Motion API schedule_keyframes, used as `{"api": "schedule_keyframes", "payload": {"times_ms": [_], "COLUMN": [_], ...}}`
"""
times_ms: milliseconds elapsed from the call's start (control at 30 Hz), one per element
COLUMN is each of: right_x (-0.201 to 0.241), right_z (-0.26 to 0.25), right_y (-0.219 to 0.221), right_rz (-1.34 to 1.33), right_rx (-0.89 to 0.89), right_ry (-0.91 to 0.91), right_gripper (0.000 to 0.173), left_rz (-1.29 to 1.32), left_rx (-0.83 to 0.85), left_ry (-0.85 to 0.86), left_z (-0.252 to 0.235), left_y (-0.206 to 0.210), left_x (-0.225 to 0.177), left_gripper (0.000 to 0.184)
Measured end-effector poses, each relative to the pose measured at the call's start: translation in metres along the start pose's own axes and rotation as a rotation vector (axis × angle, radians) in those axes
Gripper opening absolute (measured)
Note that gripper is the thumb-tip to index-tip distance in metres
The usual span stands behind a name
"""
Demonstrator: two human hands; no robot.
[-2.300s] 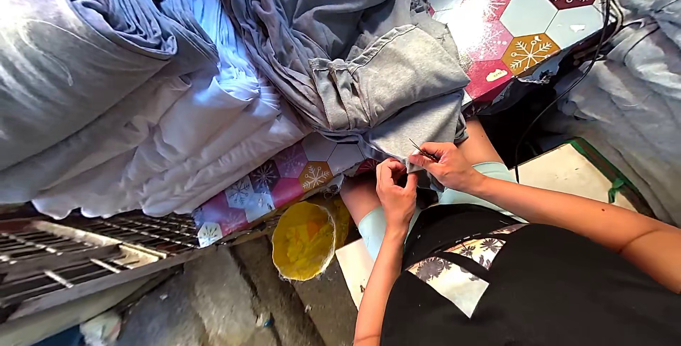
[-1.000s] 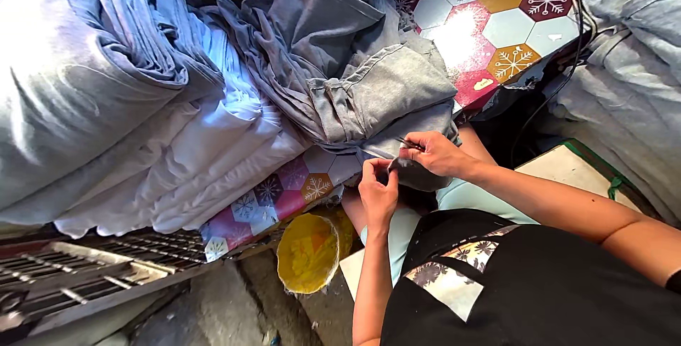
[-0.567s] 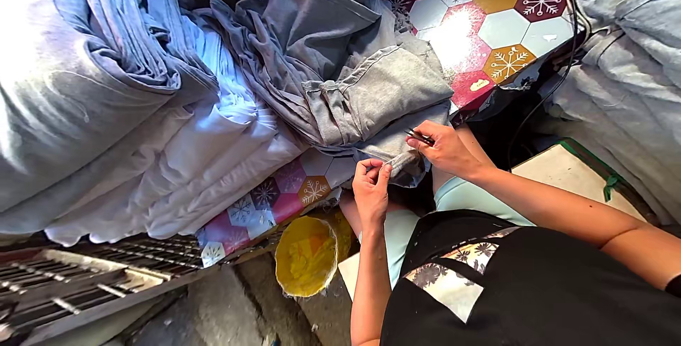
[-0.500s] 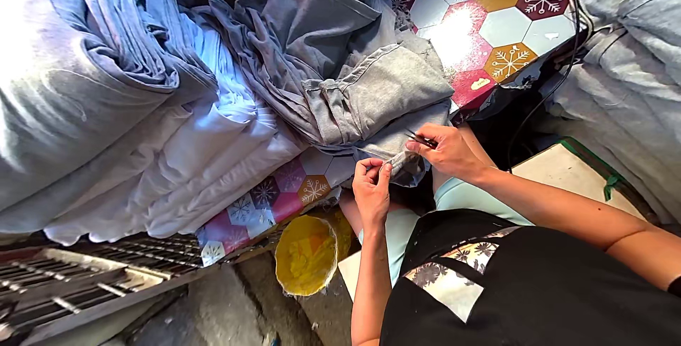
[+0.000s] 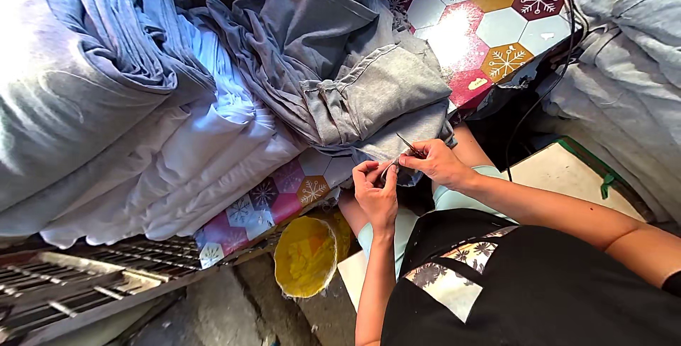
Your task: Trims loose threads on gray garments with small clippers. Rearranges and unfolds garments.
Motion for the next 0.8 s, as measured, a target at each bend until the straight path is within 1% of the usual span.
{"api": "schedule_keyframes", "payload": {"times_ms": [100, 167, 233, 333, 433, 533, 600, 667, 800], "right_x": [0.003, 0.0, -0.003, -0.005, -0.005, -0.003, -0.001, 0.001, 0.002], "right_z": [0.001, -0.001, -0.005, -0.007, -0.007, -0.006, -0.006, -0.005, -0.005], "right_y": [0.0, 0.0, 0.002, 0.005, 0.006, 0.006, 0.006, 0.006, 0.007], "right_rz": [0.047, 0.109, 0.122, 0.087, 0.089, 0.131, 0.164, 0.204, 0.238], "right_rx": [-0.01, -0.012, -0.009, -0.014, -0.042, -0.069, -0.069, -0.069, -0.001], "right_ry": [0.067, 0.03, -0.058, -0.227, -0.388, -0.492, -0.489, -0.448, -0.26], "right_gripper": [0.014, 0.018, 0.015, 0.012, 0.011, 0.009, 0.009, 0.011, 0.011], "left_rz": [-0.101, -0.17, -0.162, -0.078, -0.085, -0.103, -0.124, -0.14, -0.145], "left_rx": [0.003, 0.021, 0.029, 0.063, 0.1, 0.144, 0.17, 0.177, 0.115], "left_ry": [0.067, 0.136, 0.161, 0.068, -0.008, 0.021, 0.048, 0.051, 0.021], "left_z": [0.004, 0.006, 0.004, -0.001, -0.003, -0.002, -0.001, -0.002, -0.003], "left_y": [0.003, 0.004, 0.004, 0.001, -0.003, -0.005, -0.005, -0.004, -0.002], "left_x": [-0.001, -0.002, -0.002, 0.002, 0.004, 0.002, 0.0, 0.001, 0.009], "left_gripper": [0.034, 0.029, 0.023, 0.012, 0.01, 0.012, 0.013, 0.014, 0.008]}}
Point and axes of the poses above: each hand's wrist, its own z-axis away from the middle knuckle, its own y-axis out of the palm, x = y × z, the point moved 4 cm from there along -z, towards the middle knuckle, and after that the axes turned 6 degrees about z, right-handed, at the moved point
